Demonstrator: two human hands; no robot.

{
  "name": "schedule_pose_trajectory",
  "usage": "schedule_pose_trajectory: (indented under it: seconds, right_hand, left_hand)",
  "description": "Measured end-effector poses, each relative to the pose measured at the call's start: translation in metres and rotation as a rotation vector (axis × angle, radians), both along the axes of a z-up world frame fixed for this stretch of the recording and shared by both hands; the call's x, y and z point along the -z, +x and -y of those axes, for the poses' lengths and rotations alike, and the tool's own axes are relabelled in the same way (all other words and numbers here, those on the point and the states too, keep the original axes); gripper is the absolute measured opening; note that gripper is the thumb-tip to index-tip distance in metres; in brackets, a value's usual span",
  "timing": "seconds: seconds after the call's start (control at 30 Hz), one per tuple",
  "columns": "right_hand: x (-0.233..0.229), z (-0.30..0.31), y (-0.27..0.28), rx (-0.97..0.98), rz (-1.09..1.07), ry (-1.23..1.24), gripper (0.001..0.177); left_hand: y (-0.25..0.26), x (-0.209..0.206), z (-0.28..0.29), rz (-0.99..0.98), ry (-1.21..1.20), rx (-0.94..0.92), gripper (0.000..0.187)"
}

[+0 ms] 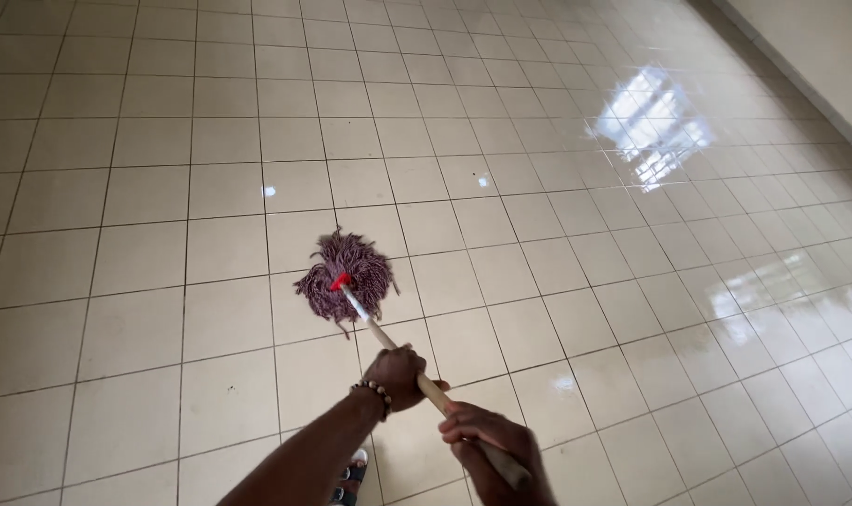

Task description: Mopping a tiled floor using a bucket and a mop.

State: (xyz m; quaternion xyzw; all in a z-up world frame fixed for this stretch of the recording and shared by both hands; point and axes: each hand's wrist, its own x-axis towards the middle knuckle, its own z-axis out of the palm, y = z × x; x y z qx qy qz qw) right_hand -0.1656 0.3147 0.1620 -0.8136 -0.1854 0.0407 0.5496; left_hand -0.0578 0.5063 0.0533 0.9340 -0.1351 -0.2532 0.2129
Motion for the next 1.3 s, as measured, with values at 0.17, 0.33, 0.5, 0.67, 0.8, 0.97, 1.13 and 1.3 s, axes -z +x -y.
schedule_pose_trajectory:
  seconds: [0.17,0.33,0.5,0.67,0.8,0.97,1.13,1.3]
  right_hand:
    - [-0.068,0.021,-0.064,0.114,0.179,-0.069,0.011]
    - [-0.105,0.064,-0.091,0.195,-0.290,-0.185,0.017]
    - [-0.120,0.081,-0.103,0.273,-0.368,-0.241,0.027]
    - [-0.084,0.090,-0.112,-0.161,-0.142,0.280,0.030]
    - [-0.091,0.045,-0.098,-0.064,-0.041,0.229,0.028]
    - [-0.077,-0.005,-0.053,-0.108,-0.104,0.074,0.016]
    - [-0.037,-0.082,-0.012,-0.002,0.060,-0.095,0.009]
    - [-0.018,-0.146,0.028,0.067,0.167,0.002,0.023]
  left_hand:
    - [-0.074,-0.006,0.029,0.095,-0.211,-0.004,0.052]
    - [-0.137,-0.031,0.058,-0.056,-0.393,-0.037,0.042]
    - [-0.166,-0.043,0.066,-0.033,-0.457,0.077,0.034]
    - [-0.163,-0.037,0.048,0.102,-0.556,0.030,0.038]
    - [-0.140,-0.039,0.023,0.127,-0.579,0.055,0.040]
    - [-0.083,-0.020,-0.021,0.188,-0.577,0.011,0.040]
    - [-0.007,0.001,-0.073,0.213,-0.443,0.046,0.033]
    - [0.065,0.026,-0.106,0.127,-0.037,0.104,0.033]
